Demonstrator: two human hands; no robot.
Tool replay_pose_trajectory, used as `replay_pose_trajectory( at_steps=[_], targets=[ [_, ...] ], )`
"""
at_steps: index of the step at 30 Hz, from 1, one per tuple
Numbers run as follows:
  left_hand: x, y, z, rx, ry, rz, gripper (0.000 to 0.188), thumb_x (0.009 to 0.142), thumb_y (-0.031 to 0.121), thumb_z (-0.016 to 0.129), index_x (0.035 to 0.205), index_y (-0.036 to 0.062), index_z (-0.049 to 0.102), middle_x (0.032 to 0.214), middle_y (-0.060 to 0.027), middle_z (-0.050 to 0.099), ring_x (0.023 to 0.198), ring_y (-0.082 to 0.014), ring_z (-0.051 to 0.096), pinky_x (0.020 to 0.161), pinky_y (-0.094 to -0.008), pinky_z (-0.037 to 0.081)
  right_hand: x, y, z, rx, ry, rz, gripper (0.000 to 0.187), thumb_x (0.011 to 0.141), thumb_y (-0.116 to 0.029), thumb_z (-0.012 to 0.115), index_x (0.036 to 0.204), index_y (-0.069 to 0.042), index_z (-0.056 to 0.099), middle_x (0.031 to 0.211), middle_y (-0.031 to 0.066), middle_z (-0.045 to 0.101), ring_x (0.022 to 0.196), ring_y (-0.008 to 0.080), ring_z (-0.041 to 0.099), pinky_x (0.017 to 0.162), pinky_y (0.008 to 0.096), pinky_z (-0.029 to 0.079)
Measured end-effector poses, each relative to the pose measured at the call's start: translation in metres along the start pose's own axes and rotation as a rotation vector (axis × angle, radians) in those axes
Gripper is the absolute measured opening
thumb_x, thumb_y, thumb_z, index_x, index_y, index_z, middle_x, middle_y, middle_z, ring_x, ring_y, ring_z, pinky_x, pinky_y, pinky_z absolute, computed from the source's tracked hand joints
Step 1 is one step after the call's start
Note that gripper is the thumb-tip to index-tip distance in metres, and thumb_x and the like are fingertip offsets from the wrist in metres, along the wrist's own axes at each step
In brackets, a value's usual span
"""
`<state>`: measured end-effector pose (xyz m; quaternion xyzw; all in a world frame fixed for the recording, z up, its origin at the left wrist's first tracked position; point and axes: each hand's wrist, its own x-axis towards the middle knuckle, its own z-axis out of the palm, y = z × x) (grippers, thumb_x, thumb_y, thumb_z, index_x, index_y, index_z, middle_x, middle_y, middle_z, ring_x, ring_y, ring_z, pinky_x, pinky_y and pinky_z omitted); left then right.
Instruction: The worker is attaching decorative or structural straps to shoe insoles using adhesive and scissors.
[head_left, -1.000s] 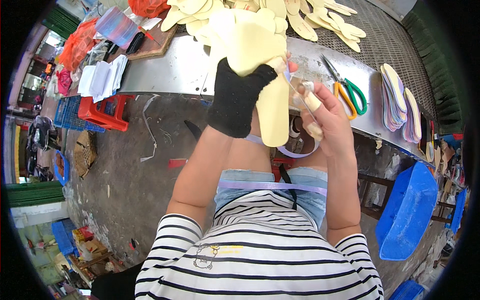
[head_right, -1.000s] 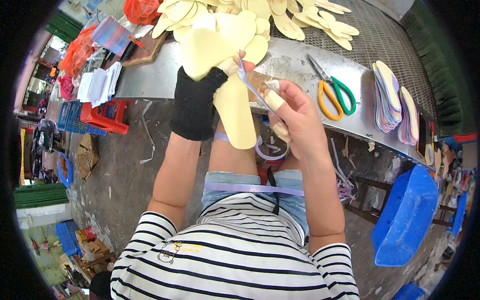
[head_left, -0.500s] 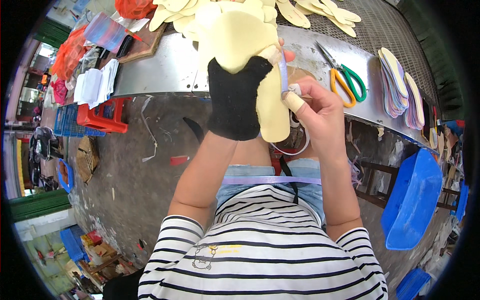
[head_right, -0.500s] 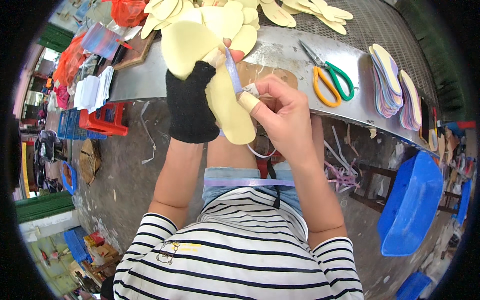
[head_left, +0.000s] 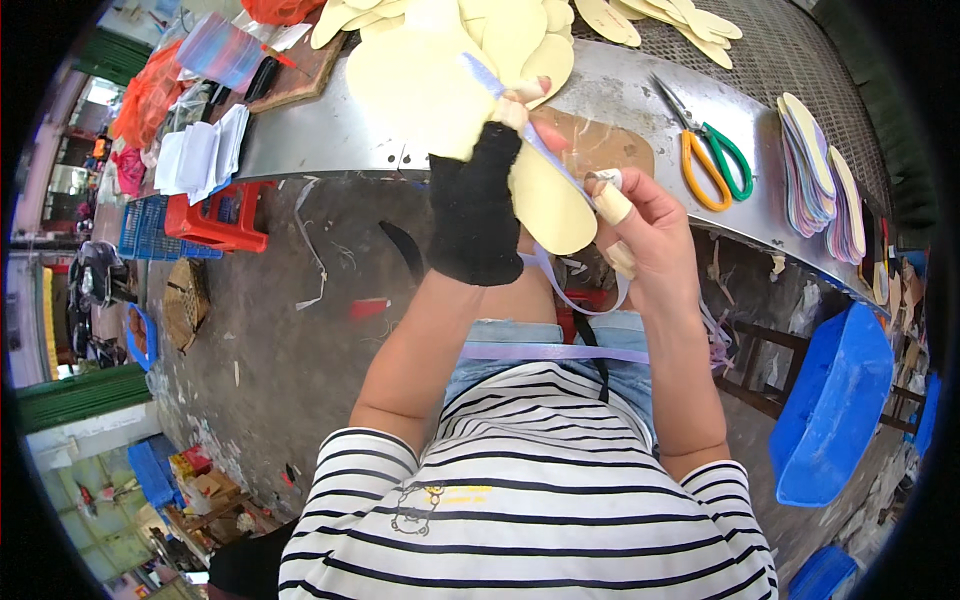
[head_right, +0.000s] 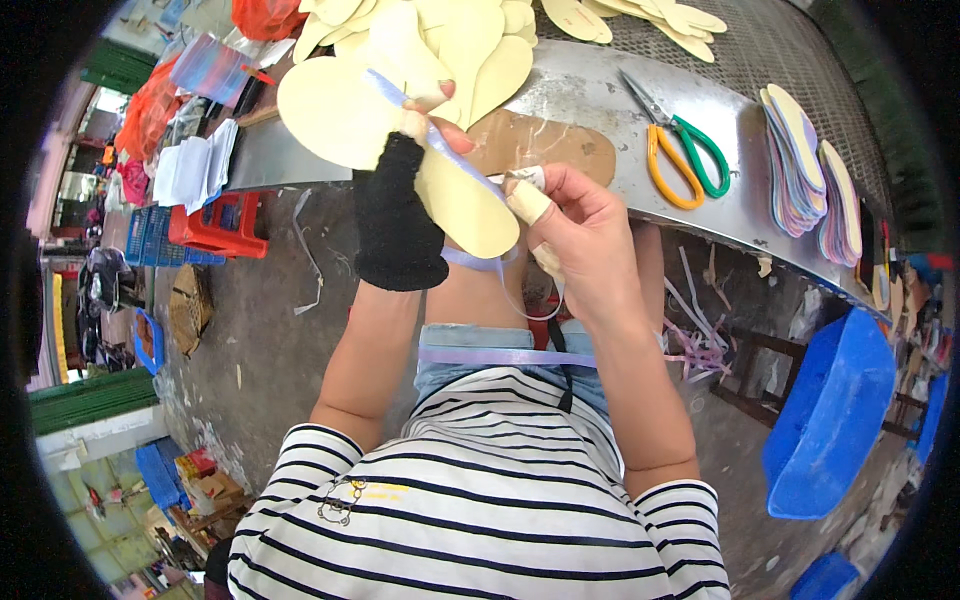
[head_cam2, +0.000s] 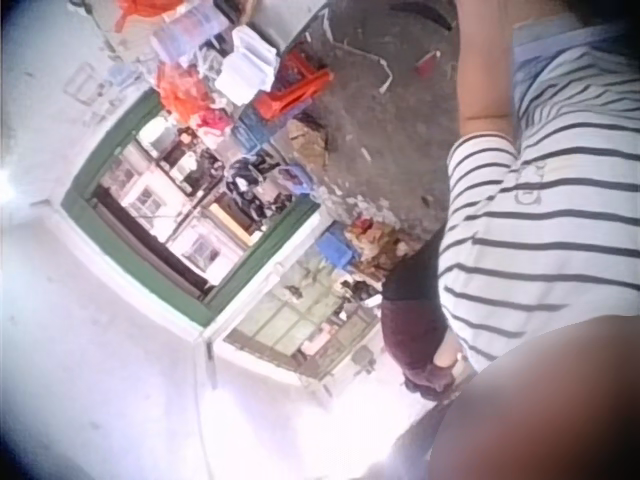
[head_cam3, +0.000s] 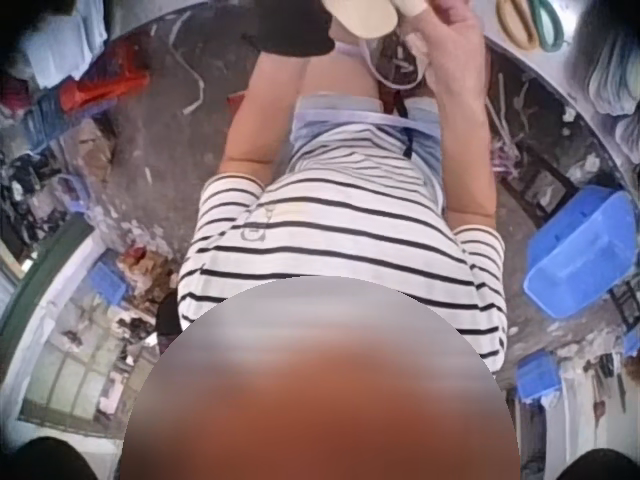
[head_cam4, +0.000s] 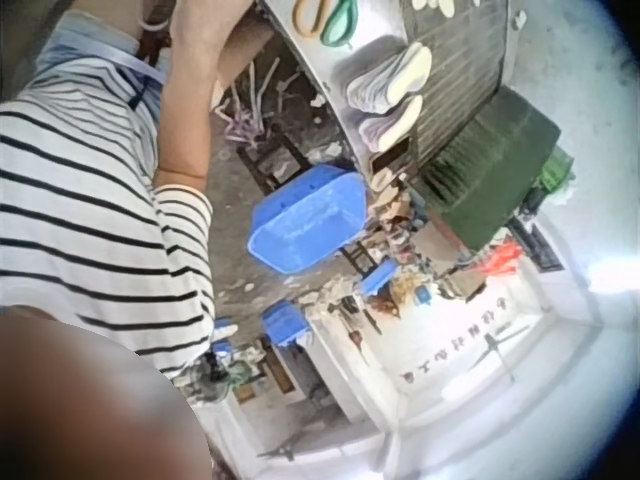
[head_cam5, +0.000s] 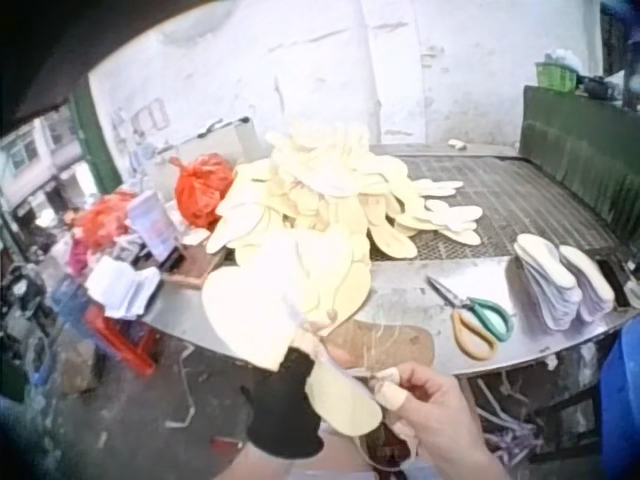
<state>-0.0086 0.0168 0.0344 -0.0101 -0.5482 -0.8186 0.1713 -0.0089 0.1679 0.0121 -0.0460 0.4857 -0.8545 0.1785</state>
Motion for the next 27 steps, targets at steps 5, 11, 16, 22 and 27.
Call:
replay_pose_trajectory(
  at_steps=[5,11,16,22,27],
  targets=[
    [-0.004,0.0,0.009,-0.048,0.109,0.051,0.022,0.088,0.016,0.054,0.102,-0.0003,0.06,0.074,-0.0059,0.06,0.064,-0.0089,0.055,0.057,-0.0214,0.044,-0.007,0.0,0.006,-0.055,-0.064,0.033,0.008,0.083,-0.008,0.062,0.088,-0.002,0.061,0.075,-0.0028,0.059,0.057,-0.0004,0.047,0.047,0.0152,0.032],
    [-0.005,-0.003,0.009,0.028,-0.021,0.001,0.02,0.086,0.013,0.056,0.098,-0.0011,0.061,0.076,-0.0062,0.06,0.064,-0.0109,0.055,0.058,-0.0218,0.043,-0.006,-0.005,-0.009,-0.433,-0.224,0.047,0.009,0.085,-0.008,0.058,0.088,0.0,0.058,0.079,-0.0003,0.059,0.07,0.0034,0.055,0.062,0.0167,0.044],
    [-0.014,-0.011,0.02,0.013,-0.027,-0.079,0.022,0.085,0.019,0.057,0.098,0.0019,0.06,0.084,-0.0071,0.061,0.072,-0.0117,0.055,0.063,-0.023,0.044,0.003,-0.005,0.0,-0.468,-0.129,-0.154,0.01,0.087,-0.01,0.056,0.086,0.0,0.057,0.075,-0.0029,0.055,0.067,0.003,0.05,0.058,0.0189,0.041],
    [-0.012,-0.018,0.017,0.025,-0.002,-0.066,0.021,0.086,0.016,0.056,0.1,0.001,0.059,0.094,-0.007,0.063,0.082,-0.012,0.057,0.073,-0.0252,0.045,0.006,0.006,0.002,-0.416,-0.11,-0.195,0.011,0.089,-0.01,0.054,0.083,0.0,0.053,0.071,-0.0021,0.054,0.064,0.0025,0.046,0.056,0.0184,0.039],
    [-0.007,-0.024,0.007,0.245,-0.004,0.064,0.022,0.083,0.007,0.059,0.104,0.0004,0.059,0.096,-0.0066,0.063,0.086,-0.0105,0.057,0.073,-0.0242,0.046,0.002,0.009,-0.004,-0.397,-0.17,-0.091,0.011,0.087,-0.01,0.057,0.087,0.0,0.054,0.078,-0.0027,0.055,0.068,0.0019,0.048,0.06,0.0184,0.041]
  ],
)
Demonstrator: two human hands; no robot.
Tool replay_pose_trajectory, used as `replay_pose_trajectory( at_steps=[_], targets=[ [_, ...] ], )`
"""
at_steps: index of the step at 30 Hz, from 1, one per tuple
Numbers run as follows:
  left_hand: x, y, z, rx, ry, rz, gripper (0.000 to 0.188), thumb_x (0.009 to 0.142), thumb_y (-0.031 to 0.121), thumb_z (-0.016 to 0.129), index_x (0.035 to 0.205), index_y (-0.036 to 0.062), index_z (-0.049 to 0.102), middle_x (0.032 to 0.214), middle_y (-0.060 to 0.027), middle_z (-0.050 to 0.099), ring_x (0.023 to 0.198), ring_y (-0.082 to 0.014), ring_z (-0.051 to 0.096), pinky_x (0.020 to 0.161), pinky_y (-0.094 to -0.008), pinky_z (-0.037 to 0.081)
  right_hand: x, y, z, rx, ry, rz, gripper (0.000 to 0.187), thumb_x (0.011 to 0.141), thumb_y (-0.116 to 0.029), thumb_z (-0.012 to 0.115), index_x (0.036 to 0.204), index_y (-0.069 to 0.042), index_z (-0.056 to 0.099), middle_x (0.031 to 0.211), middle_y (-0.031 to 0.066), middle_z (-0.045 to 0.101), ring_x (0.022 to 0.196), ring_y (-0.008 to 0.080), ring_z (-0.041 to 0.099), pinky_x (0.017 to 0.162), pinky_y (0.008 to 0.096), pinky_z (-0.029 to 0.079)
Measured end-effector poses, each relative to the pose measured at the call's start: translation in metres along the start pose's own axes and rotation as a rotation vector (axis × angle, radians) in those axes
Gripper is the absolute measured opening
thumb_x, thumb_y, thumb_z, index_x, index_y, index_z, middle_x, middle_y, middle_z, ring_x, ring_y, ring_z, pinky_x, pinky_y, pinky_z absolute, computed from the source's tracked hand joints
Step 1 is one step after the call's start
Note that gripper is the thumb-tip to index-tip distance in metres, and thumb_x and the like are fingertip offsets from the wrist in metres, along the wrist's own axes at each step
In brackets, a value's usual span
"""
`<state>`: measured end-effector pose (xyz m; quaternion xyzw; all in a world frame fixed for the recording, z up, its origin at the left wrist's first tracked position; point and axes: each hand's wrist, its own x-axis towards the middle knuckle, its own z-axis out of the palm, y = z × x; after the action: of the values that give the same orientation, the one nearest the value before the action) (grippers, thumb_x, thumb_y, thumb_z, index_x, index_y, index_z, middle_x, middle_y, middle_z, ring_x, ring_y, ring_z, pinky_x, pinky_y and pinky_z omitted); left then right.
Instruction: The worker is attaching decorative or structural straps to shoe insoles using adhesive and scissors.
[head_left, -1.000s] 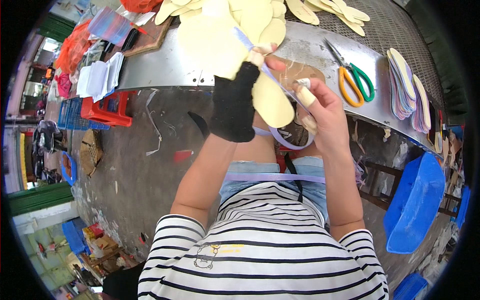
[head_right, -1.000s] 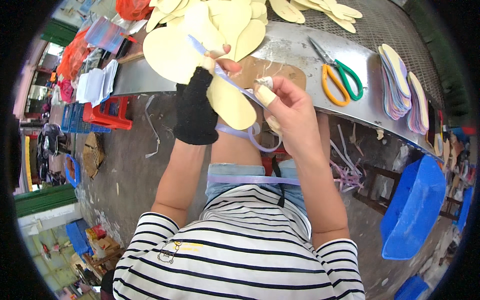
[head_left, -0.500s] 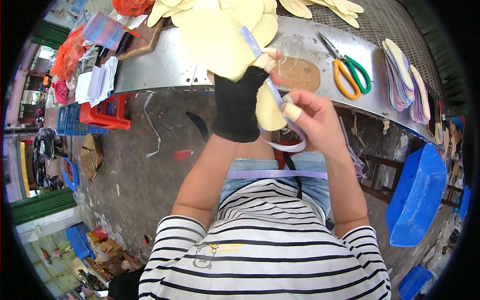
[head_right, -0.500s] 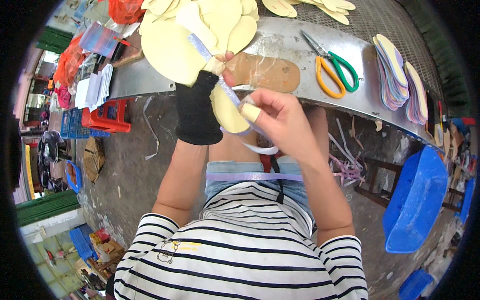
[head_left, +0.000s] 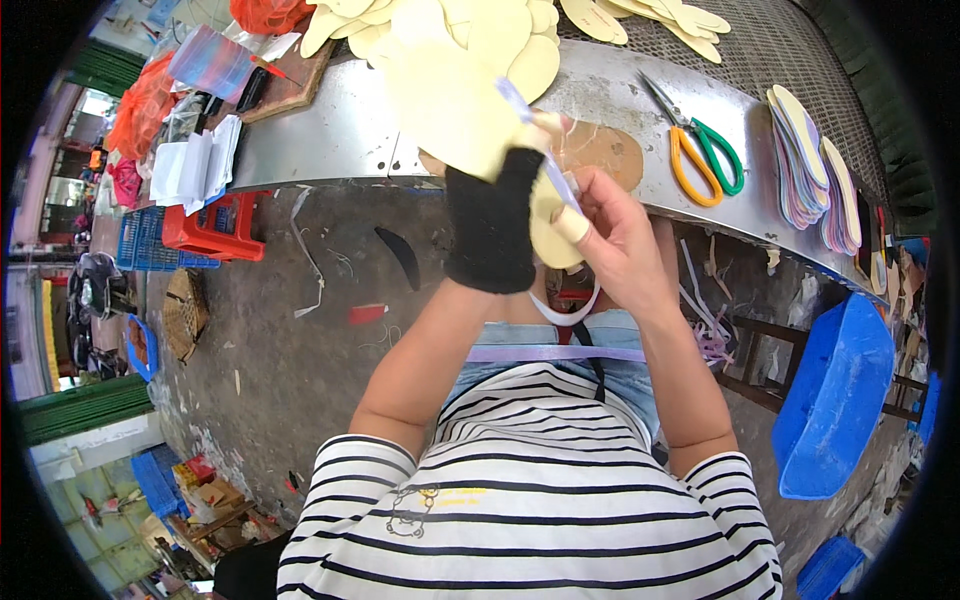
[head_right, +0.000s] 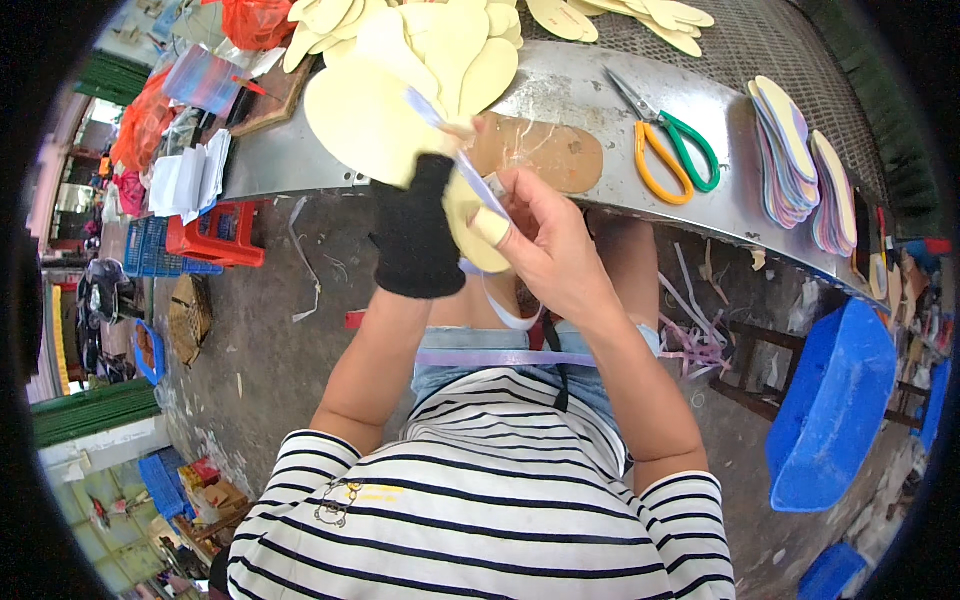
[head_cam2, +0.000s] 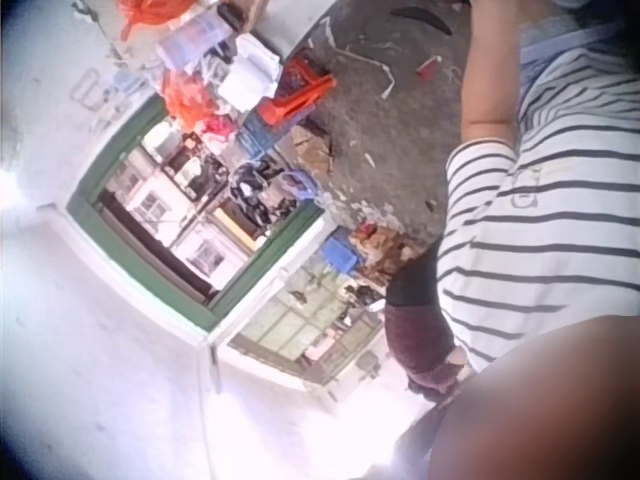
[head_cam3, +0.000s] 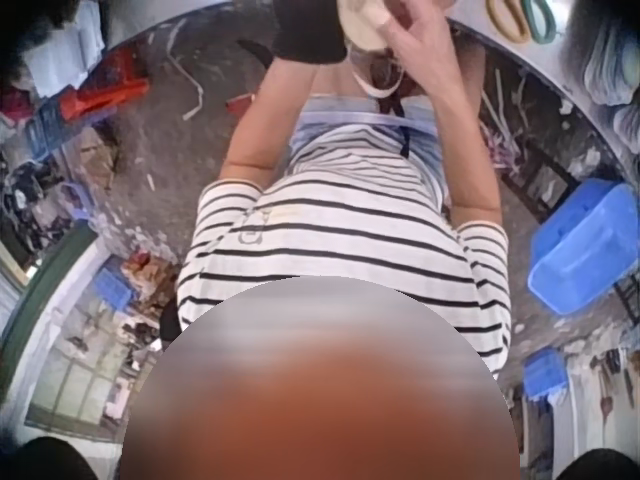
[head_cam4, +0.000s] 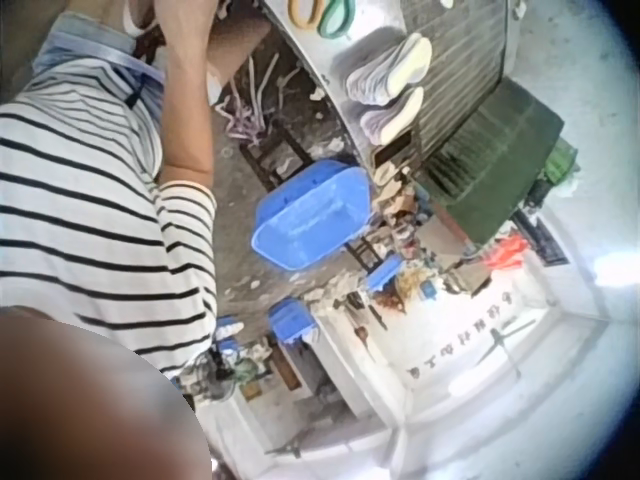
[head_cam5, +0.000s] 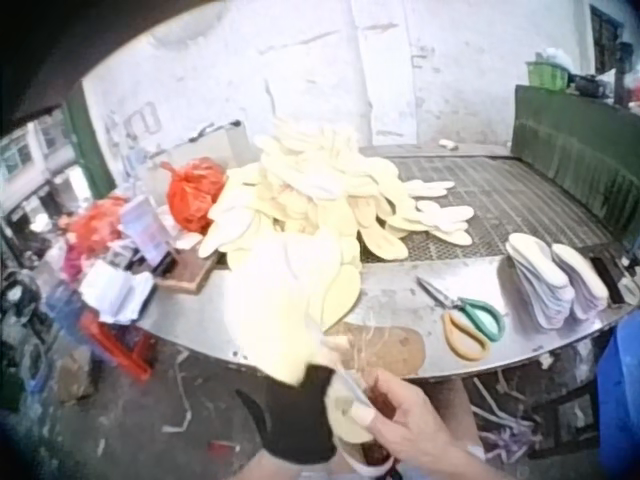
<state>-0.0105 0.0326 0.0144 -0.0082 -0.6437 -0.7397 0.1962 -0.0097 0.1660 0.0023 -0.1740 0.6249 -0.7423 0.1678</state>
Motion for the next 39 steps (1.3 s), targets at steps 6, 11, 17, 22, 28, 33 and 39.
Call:
replay_pose_trajectory(
  at_steps=[6,11,17,22,28,33,39],
  targets=[
    [0.038,-0.016,-0.064,-0.172,0.18,0.071,0.042,0.075,0.011,0.068,0.112,0.0017,0.05,0.105,-0.0101,0.058,0.094,-0.0217,0.058,0.077,-0.0334,0.048,-0.003,-0.013,-0.046,-0.113,-0.202,0.145,0.014,0.082,-0.01,0.061,0.09,-0.001,0.055,0.082,-0.0021,0.057,0.074,0.0041,0.053,0.068,0.019,0.043],
    [0.019,0.059,-0.042,1.119,-0.746,0.475,0.047,0.061,0.024,0.077,0.1,0.0036,0.059,0.09,-0.017,0.059,0.081,-0.033,0.06,0.068,-0.0385,0.049,0.01,-0.045,-0.037,-0.807,-0.425,-0.107,0.016,0.076,-0.011,0.065,0.083,0.001,0.057,0.068,-0.0012,0.056,0.061,0.0038,0.05,0.055,0.0215,0.041],
    [0.025,0.072,-0.035,0.951,-1.252,-0.249,0.035,0.071,0.031,0.069,0.095,0.0047,0.064,0.072,-0.0142,0.061,0.066,-0.0266,0.061,0.062,-0.0359,0.048,0.014,-0.053,-0.049,-0.391,-0.452,0.144,0.024,0.076,-0.013,0.066,0.096,0.0,0.06,0.066,-0.0026,0.055,0.057,0.0019,0.048,0.049,0.0172,0.036],
    [0.017,0.088,-0.039,0.822,-1.097,-0.182,0.034,0.079,0.032,0.065,0.098,0.0042,0.066,0.079,-0.0128,0.066,0.069,-0.0198,0.062,0.066,-0.03,0.047,0.017,-0.097,-0.063,-0.341,-0.236,0.111,0.025,0.074,-0.016,0.069,0.091,-0.002,0.059,0.073,-0.002,0.057,0.061,0.003,0.052,0.052,0.0166,0.039],
    [0.004,0.113,-0.035,0.23,-0.733,-0.178,0.028,0.083,0.022,0.062,0.096,-0.0028,0.064,0.072,-0.0042,0.063,0.066,-0.0086,0.054,0.062,-0.0252,0.045,0.009,-0.16,-0.065,-0.332,-0.159,-0.153,0.015,0.073,-0.001,0.066,0.086,0.0,0.057,0.071,-0.0016,0.057,0.063,0.0024,0.052,0.055,0.0159,0.04],
    [-0.014,0.107,-0.02,-0.061,-0.381,-0.239,0.02,0.085,0.016,0.061,0.095,-0.0009,0.064,0.075,0.0008,0.061,0.068,-0.0034,0.053,0.06,-0.0195,0.043,-0.02,-0.126,-0.042,-0.147,0.057,-0.192,0.015,0.074,0.001,0.066,0.086,0.0,0.058,0.077,0.0024,0.061,0.066,0.0053,0.055,0.059,0.0173,0.042],
    [-0.019,0.09,-0.013,-0.142,-0.141,-0.254,0.019,0.085,0.015,0.06,0.094,-0.0012,0.064,0.076,-0.0005,0.062,0.069,-0.0044,0.054,0.06,-0.0211,0.044,-0.017,-0.082,-0.026,-0.193,0.288,-0.274,0.014,0.073,0.0,0.067,0.085,-0.001,0.059,0.076,0.0003,0.06,0.068,0.0053,0.055,0.063,0.0165,0.042]
  ],
)
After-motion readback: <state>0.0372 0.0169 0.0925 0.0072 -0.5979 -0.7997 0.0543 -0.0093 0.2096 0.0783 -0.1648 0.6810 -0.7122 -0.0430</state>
